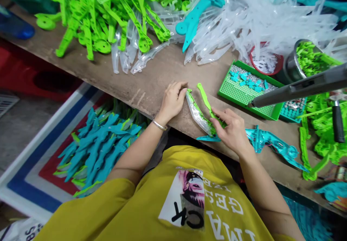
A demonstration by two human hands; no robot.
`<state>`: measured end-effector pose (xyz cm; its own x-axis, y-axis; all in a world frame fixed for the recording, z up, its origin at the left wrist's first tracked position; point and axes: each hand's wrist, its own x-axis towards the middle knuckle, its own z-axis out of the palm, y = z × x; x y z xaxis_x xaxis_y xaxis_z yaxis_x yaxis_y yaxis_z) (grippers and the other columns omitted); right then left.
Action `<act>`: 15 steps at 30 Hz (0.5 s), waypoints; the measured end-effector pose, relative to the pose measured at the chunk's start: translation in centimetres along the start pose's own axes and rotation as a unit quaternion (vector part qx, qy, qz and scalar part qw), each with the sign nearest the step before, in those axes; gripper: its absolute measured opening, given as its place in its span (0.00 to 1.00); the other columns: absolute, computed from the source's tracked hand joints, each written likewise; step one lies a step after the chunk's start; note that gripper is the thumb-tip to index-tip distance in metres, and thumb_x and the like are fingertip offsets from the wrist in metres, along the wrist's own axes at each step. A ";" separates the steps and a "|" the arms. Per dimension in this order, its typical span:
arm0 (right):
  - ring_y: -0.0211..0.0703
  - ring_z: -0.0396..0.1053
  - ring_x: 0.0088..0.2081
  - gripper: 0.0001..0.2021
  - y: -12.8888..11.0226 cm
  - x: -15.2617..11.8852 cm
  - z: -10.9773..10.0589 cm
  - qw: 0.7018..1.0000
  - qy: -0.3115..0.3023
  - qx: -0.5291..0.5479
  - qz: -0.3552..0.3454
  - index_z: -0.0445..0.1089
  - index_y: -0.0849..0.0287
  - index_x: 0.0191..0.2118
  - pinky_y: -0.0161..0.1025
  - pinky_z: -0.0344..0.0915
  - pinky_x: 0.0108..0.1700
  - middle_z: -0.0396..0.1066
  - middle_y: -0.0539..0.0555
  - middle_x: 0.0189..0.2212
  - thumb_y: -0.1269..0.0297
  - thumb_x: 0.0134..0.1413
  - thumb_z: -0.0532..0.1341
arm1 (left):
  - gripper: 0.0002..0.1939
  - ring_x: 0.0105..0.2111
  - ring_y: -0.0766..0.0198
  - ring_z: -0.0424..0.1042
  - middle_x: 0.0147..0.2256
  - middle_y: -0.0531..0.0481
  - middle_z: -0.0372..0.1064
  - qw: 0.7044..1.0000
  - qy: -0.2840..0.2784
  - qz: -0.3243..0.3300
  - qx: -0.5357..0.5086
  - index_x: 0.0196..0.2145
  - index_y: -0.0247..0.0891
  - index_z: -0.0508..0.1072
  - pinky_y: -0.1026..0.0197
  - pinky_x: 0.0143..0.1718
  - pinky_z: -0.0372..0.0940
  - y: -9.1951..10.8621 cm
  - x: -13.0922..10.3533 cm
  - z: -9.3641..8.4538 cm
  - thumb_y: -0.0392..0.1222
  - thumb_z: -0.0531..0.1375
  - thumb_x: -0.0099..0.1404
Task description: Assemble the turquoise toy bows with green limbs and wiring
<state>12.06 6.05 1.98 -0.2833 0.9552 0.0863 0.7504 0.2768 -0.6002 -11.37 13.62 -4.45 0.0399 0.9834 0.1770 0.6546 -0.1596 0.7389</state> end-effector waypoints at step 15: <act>0.46 0.71 0.34 0.19 -1.5 0.4 1.6 0.998 -0.059 -0.035 -0.002 0.77 0.62 0.57 0.41 0.66 0.40 0.70 0.56 0.32 0.64 0.67 0.57 | 0.17 0.51 0.56 0.77 0.46 0.43 0.81 0.997 0.013 -0.045 -0.063 0.56 0.36 0.74 0.51 0.59 0.67 -0.5 0.4 -0.1 0.37 0.53 0.74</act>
<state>9.83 5.85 1.65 -0.3513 0.9362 -0.0089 0.7883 0.2906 -0.5423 -11.78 14.06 -4.72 -0.0361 0.9919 0.1217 0.5544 -0.0815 0.8283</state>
